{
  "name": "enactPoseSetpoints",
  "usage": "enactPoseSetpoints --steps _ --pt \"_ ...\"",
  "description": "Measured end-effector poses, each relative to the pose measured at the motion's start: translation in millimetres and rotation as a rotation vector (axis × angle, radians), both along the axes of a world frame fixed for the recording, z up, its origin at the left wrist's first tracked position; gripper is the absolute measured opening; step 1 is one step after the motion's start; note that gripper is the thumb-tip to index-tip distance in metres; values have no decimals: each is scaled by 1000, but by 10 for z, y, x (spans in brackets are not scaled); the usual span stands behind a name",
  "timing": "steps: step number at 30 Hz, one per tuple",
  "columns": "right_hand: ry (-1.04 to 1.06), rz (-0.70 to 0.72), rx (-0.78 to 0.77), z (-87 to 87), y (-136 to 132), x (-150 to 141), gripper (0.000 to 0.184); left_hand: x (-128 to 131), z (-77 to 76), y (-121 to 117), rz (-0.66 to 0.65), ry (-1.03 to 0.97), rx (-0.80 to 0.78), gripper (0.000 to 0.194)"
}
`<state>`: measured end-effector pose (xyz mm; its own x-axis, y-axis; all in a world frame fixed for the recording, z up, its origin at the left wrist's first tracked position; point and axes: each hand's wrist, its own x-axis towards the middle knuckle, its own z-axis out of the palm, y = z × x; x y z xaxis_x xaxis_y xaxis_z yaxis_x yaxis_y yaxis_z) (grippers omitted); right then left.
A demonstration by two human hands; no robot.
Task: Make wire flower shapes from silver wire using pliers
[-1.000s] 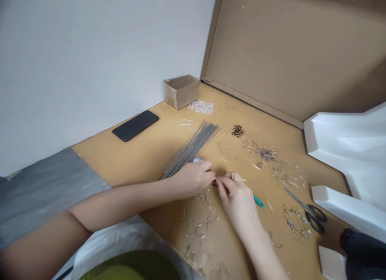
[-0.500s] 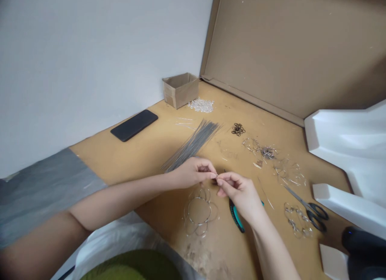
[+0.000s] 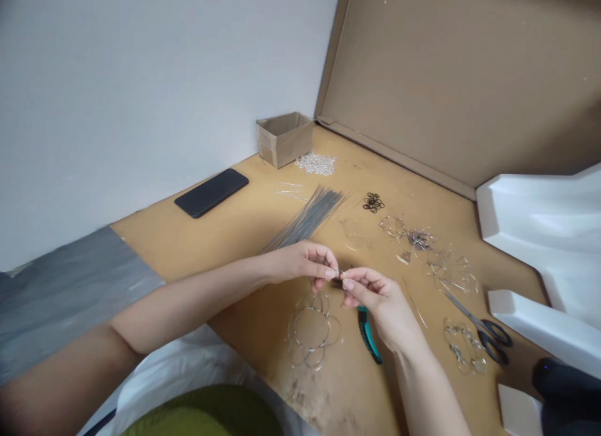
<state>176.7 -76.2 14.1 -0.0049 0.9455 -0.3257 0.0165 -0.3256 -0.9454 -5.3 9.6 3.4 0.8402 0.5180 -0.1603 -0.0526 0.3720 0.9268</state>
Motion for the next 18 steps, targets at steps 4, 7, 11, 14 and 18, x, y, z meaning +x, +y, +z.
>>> enactPoseSetpoints --steps 4,7,11,14,18 --pt "8 41 0 43 -2 16 20 1 -1 -9 18 -19 -4 30" --pt "-30 36 9 72 2 13 20 10 -5 -17 21 -29 0 32" --pt "-42 22 -5 85 13 -6 23 20 -8 -21 37 -29 12 33" --pt "9 -6 -3 80 21 -18 23 17 -5 -18 34 -35 28 35" --pt "28 -26 -8 98 17 -20 24 8 4 -17 26 -43 37 36"
